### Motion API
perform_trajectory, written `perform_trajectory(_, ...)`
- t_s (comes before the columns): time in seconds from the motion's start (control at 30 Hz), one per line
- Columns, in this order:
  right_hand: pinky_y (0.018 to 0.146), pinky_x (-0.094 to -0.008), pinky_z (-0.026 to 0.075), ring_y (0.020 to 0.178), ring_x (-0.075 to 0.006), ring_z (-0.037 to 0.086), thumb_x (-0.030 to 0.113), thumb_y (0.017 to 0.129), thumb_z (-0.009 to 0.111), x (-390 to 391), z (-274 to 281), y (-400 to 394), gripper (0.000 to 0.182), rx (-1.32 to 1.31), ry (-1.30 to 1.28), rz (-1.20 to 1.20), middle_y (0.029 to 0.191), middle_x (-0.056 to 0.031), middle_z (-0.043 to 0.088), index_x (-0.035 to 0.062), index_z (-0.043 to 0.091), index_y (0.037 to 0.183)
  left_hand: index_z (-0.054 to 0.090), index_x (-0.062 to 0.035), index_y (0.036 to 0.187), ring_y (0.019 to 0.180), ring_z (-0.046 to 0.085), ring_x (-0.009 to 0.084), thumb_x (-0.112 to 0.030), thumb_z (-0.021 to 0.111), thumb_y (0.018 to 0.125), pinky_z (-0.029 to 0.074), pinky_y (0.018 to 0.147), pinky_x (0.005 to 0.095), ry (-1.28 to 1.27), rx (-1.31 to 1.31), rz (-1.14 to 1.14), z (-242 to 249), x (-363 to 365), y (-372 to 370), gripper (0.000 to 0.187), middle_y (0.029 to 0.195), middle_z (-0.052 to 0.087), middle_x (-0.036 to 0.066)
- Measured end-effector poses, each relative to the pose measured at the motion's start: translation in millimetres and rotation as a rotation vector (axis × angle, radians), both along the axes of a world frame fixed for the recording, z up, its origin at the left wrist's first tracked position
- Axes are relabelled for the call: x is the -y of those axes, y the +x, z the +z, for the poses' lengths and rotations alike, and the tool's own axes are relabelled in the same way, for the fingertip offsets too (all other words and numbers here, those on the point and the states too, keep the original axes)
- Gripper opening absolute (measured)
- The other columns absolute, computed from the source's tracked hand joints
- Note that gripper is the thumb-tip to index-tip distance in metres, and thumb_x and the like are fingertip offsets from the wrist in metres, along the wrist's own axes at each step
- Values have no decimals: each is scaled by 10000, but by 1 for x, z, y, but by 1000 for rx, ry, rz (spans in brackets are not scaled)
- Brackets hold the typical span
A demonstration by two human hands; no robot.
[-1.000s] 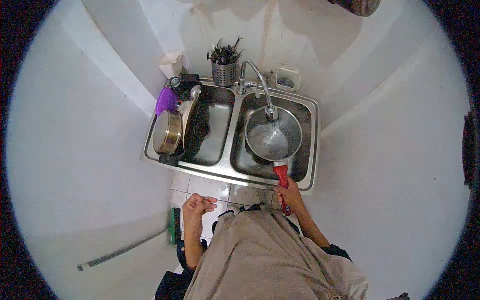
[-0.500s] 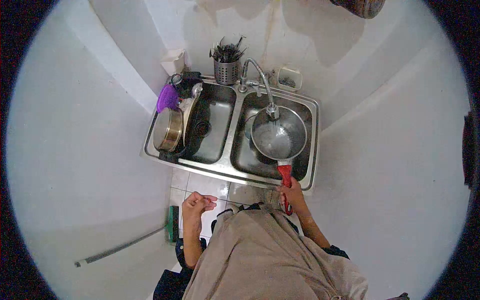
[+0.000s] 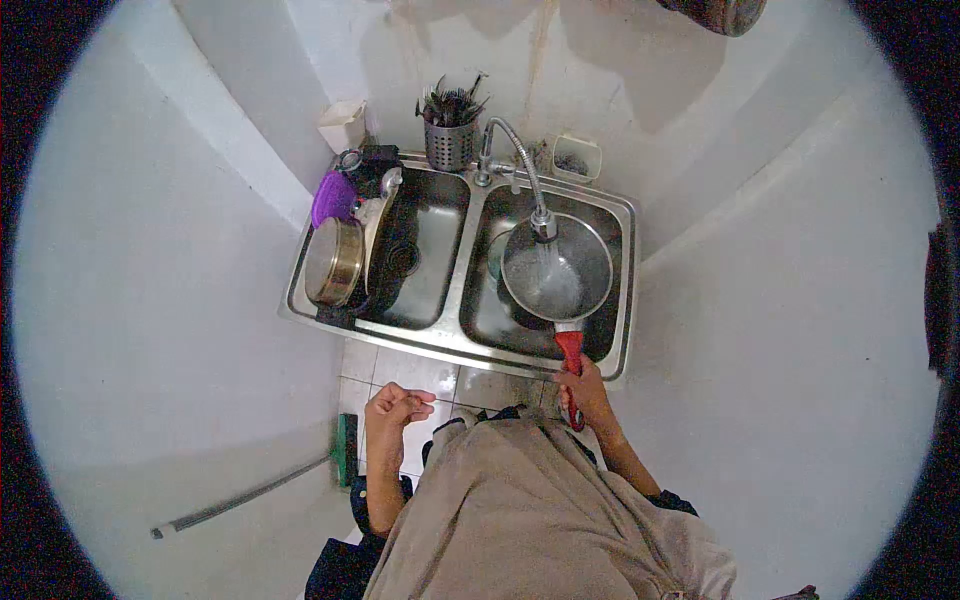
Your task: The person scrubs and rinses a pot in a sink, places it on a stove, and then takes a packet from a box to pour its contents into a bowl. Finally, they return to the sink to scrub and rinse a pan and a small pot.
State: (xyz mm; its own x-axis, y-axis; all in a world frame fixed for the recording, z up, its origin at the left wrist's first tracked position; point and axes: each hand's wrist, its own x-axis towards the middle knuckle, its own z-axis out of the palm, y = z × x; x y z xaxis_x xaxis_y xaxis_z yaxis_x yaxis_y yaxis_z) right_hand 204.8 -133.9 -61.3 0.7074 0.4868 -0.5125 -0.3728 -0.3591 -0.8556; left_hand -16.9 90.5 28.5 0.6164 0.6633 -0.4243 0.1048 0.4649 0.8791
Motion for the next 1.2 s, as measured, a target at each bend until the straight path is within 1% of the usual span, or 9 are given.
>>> perform_trajectory(0.13,347,-257,383,388,-104,441,36,763,584,0,-1,0,193,17,6,20,574,-17,456,58,434,882,457,-79,683,663,615,169,-73,542,770,507,628,269,-18,-11,6,-1,0,1,122,842,642,187)
perform_trajectory(0.2,346,-257,382,387,-103,436,39,763,588,1,-21,3,199,127,5,55,572,-13,449,61,434,887,455,-78,686,667,617,170,-67,534,767,508,632,269,-15,-13,5,-1,-1,1,114,840,642,185)
perform_trajectory(0.27,345,-259,381,388,-102,433,42,763,592,5,-34,4,205,99,5,50,572,-12,446,65,432,889,452,-79,687,670,618,171,-61,527,764,509,636,270,-11,-11,5,-1,0,2,109,838,642,184)
perform_trajectory(0.33,343,-261,381,390,-103,433,45,763,596,-4,2,0,211,-67,5,3,575,-11,447,68,429,890,449,-80,687,674,620,172,-57,522,761,511,639,271,-5,-6,8,0,0,2,107,837,641,184)
perform_trajectory(0.43,382,-290,390,414,-134,463,66,745,619,-2,-9,2,192,11,-54,22,605,-36,490,59,461,855,445,-83,685,676,622,174,-58,524,760,512,643,275,-31,9,5,-4,-3,0,112,836,640,187)
perform_trajectory(0.63,374,-280,380,413,-121,450,60,757,610,-5,7,-1,182,-68,37,-24,590,-26,478,61,451,847,444,-79,681,669,623,180,-72,533,763,517,633,279,-9,17,14,-7,-2,-1,121,841,639,196)
perform_trajectory(0.83,341,-262,382,376,-108,431,51,750,607,-3,-8,1,235,-60,68,-1,570,-13,453,72,431,905,454,-73,676,671,625,177,-77,536,765,521,627,270,4,3,29,-4,-1,1,121,834,640,200)
perform_trajectory(1.03,345,-260,381,382,-106,434,57,762,592,-1,-9,1,211,17,41,16,574,-13,452,65,432,900,462,-72,673,667,625,177,-78,539,766,519,627,273,-23,13,33,-5,-3,0,121,835,640,202)
perform_trajectory(1.2,351,-261,387,386,-107,437,65,772,584,-4,0,0,196,-37,25,-1,578,-14,452,68,433,897,464,-73,675,666,622,174,-71,533,769,514,625,271,-11,11,31,-4,-2,1,117,836,640,195)
